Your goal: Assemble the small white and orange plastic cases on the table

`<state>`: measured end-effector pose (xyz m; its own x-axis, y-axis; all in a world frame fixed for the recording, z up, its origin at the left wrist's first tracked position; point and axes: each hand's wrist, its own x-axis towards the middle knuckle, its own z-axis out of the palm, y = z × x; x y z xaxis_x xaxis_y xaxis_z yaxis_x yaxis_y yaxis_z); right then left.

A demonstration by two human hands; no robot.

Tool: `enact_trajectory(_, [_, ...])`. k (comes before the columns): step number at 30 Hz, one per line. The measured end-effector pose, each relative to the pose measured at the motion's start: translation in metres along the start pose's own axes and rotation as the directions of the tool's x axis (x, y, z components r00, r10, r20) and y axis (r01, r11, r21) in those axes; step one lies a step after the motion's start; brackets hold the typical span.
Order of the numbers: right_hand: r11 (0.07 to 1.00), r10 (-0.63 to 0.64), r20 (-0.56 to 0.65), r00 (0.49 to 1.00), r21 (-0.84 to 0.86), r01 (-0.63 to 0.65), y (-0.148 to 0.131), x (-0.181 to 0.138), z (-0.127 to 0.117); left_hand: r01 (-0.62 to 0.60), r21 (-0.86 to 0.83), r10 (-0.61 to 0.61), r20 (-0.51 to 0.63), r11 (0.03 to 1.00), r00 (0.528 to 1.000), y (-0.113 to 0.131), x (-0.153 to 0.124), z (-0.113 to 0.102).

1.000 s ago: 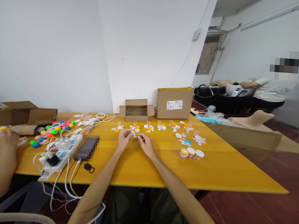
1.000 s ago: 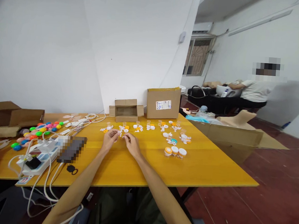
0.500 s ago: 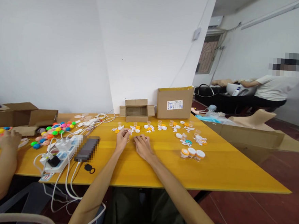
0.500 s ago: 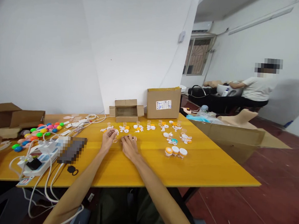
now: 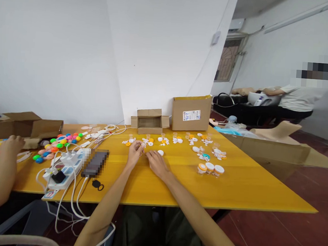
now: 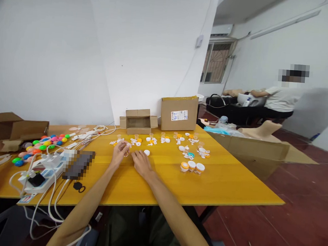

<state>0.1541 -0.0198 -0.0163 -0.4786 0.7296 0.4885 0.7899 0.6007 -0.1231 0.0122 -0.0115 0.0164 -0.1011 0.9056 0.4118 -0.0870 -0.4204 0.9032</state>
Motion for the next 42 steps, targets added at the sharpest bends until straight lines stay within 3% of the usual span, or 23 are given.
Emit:
enact_trajectory(7, [0.961, 0.005, -0.081, 0.997, 0.277, 0.018, 0.006, -0.002, 0.005, 0.002, 0.015, -0.002, 0.034, 1.000, 0.999, -0.006, 0.000, -0.002])
enact_trajectory(13, [0.836, 0.193, -0.236, 0.952, 0.547, -0.034, 0.011, 0.002, 0.002, 0.012, 0.011, -0.012, 0.045, 1.000, 0.999, -0.007, 0.001, 0.000])
enact_trajectory(20, [0.659, 0.365, -0.320, 0.874, 0.752, 0.001, 0.014, 0.006, 0.001, 0.004, 0.051, -0.006, 0.054, 0.999, 0.999, -0.016, 0.003, 0.001])
enact_trajectory(24, [0.632, 0.381, -0.348, 0.856, 0.774, 0.034, 0.014, 0.006, -0.001, 0.007, 0.085, -0.014, 0.089, 0.996, 0.996, -0.017, 0.001, 0.001])
enact_trajectory(30, [0.677, 0.311, -0.357, 0.881, 0.734, 0.058, 0.013, 0.004, -0.004, 0.044, 0.116, -0.066, 0.196, 0.992, 0.978, -0.013, -0.002, 0.003])
enact_trajectory(42, [0.747, 0.302, -0.339, 0.891, 0.665, 0.001, 0.018, 0.003, -0.003, 0.138, 0.087, -0.155, 0.239, 0.987, 0.959, -0.011, -0.003, 0.007])
